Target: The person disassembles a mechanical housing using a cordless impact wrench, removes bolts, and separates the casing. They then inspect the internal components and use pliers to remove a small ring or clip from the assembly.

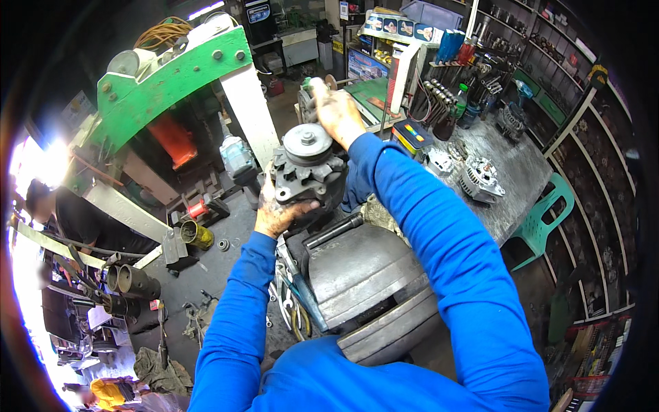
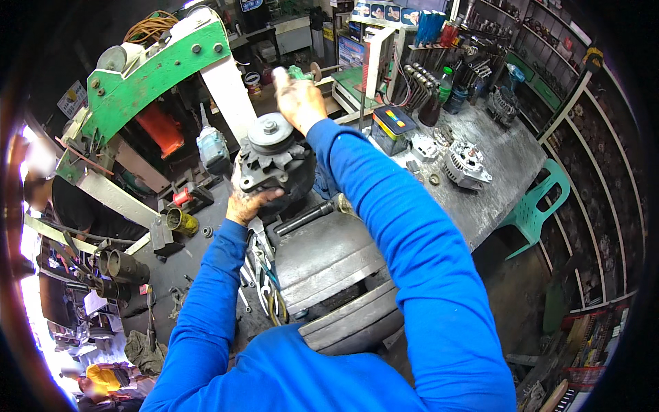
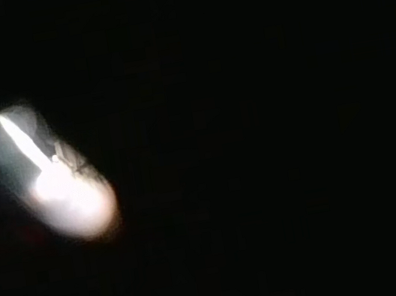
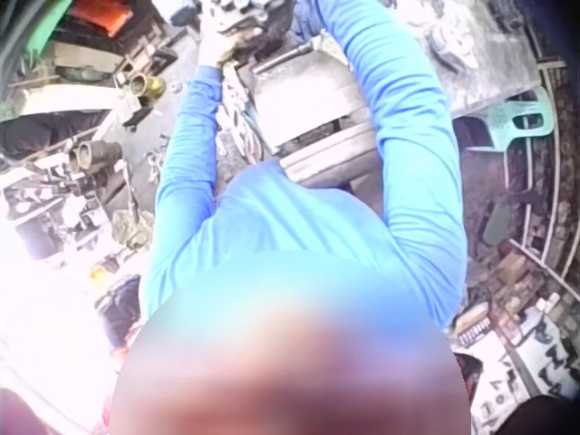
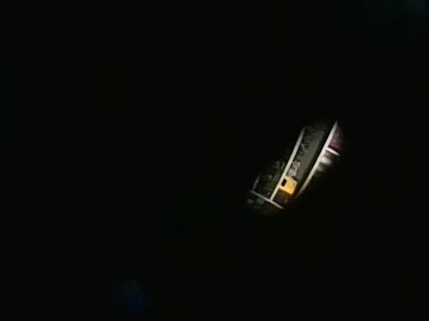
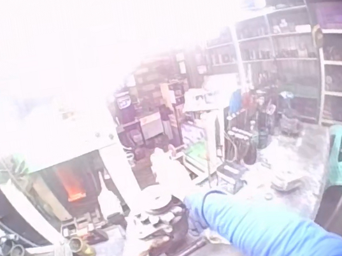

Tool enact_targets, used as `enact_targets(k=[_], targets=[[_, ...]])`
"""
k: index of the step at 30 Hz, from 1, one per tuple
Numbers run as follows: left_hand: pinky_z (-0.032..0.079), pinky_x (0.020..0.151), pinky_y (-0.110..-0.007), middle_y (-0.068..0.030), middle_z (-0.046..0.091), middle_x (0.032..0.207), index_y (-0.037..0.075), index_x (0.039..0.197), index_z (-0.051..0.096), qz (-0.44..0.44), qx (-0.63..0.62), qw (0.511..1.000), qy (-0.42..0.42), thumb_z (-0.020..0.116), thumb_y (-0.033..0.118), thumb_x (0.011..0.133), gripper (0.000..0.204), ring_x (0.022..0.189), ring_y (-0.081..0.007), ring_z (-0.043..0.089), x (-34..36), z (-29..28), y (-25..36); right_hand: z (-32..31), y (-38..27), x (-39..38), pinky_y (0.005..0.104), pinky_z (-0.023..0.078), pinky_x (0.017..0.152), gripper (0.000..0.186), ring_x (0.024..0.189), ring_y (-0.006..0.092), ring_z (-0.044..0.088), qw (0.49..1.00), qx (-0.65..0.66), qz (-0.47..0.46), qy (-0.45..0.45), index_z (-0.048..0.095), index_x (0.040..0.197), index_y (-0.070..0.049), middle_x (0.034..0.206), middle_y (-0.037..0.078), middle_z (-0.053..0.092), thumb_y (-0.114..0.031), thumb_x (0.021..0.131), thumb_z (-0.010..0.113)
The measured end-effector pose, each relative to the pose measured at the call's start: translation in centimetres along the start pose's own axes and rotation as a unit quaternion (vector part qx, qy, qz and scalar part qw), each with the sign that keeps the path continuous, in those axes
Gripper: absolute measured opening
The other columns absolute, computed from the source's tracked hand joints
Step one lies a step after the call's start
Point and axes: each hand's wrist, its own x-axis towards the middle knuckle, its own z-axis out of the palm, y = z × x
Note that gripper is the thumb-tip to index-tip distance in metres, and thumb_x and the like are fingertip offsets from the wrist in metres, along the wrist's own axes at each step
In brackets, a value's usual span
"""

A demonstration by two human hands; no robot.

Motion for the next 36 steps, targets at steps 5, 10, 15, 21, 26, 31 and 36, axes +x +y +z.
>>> enact_targets(k=[5,10,15,21,26,31,36], targets=[[0.047,0.108,-0.04,-0.0114,0.069,0.127,0.001,0.141,0.05,-0.055,0.01,0.998,0.013,0.095,0.023,0.071,0.087,0.117,-0.0273,0.064,0.0,0.6,0.1,1.9,5.2,-1.9,0.0512,0.05,0.093,0.056,0.106,0.0487,0.066,0.988,0.114,0.001,0.106,0.07,0.112,0.001,0.109,0.029,0.071,-0.047,0.106,0.041],[0.05,0.104,-0.038,-0.0128,0.068,0.128,0.002,0.142,0.048,-0.045,0.096,0.993,0.048,0.094,0.021,0.071,0.086,0.115,-0.0255,0.065,0.1,1.0,-0.4,2.5,6.9,-3.7,0.0312,0.047,0.099,0.046,0.11,0.0146,0.062,0.97,0.233,-0.058,-0.026,0.068,0.125,0.006,0.121,0.011,0.073,-0.035,0.108,0.056],[0.042,0.115,-0.041,-0.0177,0.052,0.144,-0.002,0.153,0.03,-0.054,0.042,0.997,0.038,0.104,0.022,0.053,0.127,0.132,-0.029,0.052,0.6,-0.3,-1.2,2.1,6.3,-4.0,0.0326,0.045,0.106,0.05,0.118,0.0187,0.064,0.965,0.223,-0.132,-0.047,0.067,0.128,0.005,0.126,0.013,0.072,-0.038,0.111,0.048],[0.044,0.116,-0.042,-0.0135,0.053,0.147,0.001,0.155,0.028,-0.118,-0.146,0.982,-0.009,0.102,0.015,0.059,0.122,0.13,-0.0276,0.058,-0.5,-0.6,-2.5,3.2,6.0,-7.3,0.038,0.046,0.112,0.076,0.128,0.0228,0.059,0.842,0.525,0.112,0.048,0.045,0.155,-0.004,0.145,0.013,0.059,-0.063,0.108,0.037],[0.048,0.112,-0.039,-0.0167,0.059,0.142,-0.003,0.16,0.016,-0.016,0.129,0.991,0.037,0.104,0.024,0.059,0.136,0.128,-0.0281,0.061,-0.6,0.7,-2.0,4.8,5.8,-8.6,0.0313,0.047,0.107,0.076,0.125,0.0188,0.059,0.782,0.607,0.137,-0.035,0.05,0.151,0.0,0.142,0.012,0.061,-0.062,0.108,0.04],[0.045,0.114,-0.042,-0.0115,0.065,0.137,0.004,0.147,0.046,-0.05,-0.121,0.989,0.068,0.098,0.018,0.065,0.098,0.127,-0.0251,0.062,0.3,1.6,0.7,4.6,5.7,-7.4,0.0315,0.048,0.105,0.072,0.124,0.0176,0.06,0.801,0.584,0.13,0.008,0.051,0.149,-0.001,0.141,0.01,0.061,-0.059,0.108,0.043],[0.045,0.114,-0.043,-0.0109,0.07,0.127,0.002,0.14,0.056,0.048,0.033,0.997,0.056,0.097,0.016,0.065,0.087,0.123,-0.0243,0.064,2.5,-0.3,2.2,4.0,5.1,-6.4,0.031,0.062,0.079,0.065,0.082,0.0184,0.074,0.752,0.652,0.096,-0.001,0.071,0.113,-0.004,0.096,0.008,0.076,-0.06,0.109,0.038]])
